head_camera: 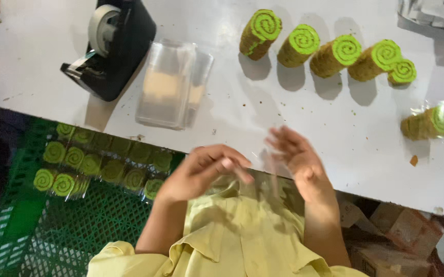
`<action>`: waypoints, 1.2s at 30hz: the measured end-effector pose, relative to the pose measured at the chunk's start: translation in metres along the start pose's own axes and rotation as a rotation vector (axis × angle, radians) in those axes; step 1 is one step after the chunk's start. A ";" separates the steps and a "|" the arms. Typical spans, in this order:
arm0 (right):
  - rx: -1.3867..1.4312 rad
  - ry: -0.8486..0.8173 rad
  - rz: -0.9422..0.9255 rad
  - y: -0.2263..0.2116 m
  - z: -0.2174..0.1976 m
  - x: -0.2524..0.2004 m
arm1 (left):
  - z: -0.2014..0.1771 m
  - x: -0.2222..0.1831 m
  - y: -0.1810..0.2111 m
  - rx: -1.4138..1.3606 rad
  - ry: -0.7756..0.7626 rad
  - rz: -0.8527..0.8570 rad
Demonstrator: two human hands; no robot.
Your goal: The person places cake rolls into plastic sleeves by hand, then seals each sleeve using a strip of tape from a dispenser and places the packaged items into a crate.
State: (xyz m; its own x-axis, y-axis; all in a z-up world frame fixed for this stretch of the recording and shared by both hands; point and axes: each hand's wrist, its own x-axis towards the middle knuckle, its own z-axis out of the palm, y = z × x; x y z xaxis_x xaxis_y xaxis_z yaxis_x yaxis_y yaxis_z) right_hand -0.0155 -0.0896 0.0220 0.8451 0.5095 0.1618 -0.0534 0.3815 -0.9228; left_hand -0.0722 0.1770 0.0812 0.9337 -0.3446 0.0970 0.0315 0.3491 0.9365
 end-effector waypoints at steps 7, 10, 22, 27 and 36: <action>0.140 0.177 0.127 0.018 -0.036 -0.043 | 0.023 0.022 -0.030 -0.013 -0.085 -0.156; -0.154 0.357 0.101 -0.013 -0.035 -0.042 | 0.029 0.039 -0.051 -0.163 -0.151 -0.157; -0.564 0.371 0.283 -0.104 -0.129 -0.045 | 0.063 0.085 -0.100 -0.515 -0.132 -0.288; -1.410 0.294 -0.031 -0.170 -0.227 0.021 | 0.061 0.101 -0.095 -0.533 -0.087 -0.342; -1.624 -0.025 0.823 -0.152 -0.281 0.136 | 0.060 0.123 -0.093 -0.501 -0.105 -0.373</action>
State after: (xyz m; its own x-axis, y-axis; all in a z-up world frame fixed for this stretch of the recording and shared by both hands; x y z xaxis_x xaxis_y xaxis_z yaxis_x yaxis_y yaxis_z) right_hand 0.2570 -0.2949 0.0857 0.8658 0.1746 -0.4689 0.1196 -0.9822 -0.1448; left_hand 0.0187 0.0497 0.0264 0.7882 -0.5971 -0.1492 0.5354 0.5457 0.6447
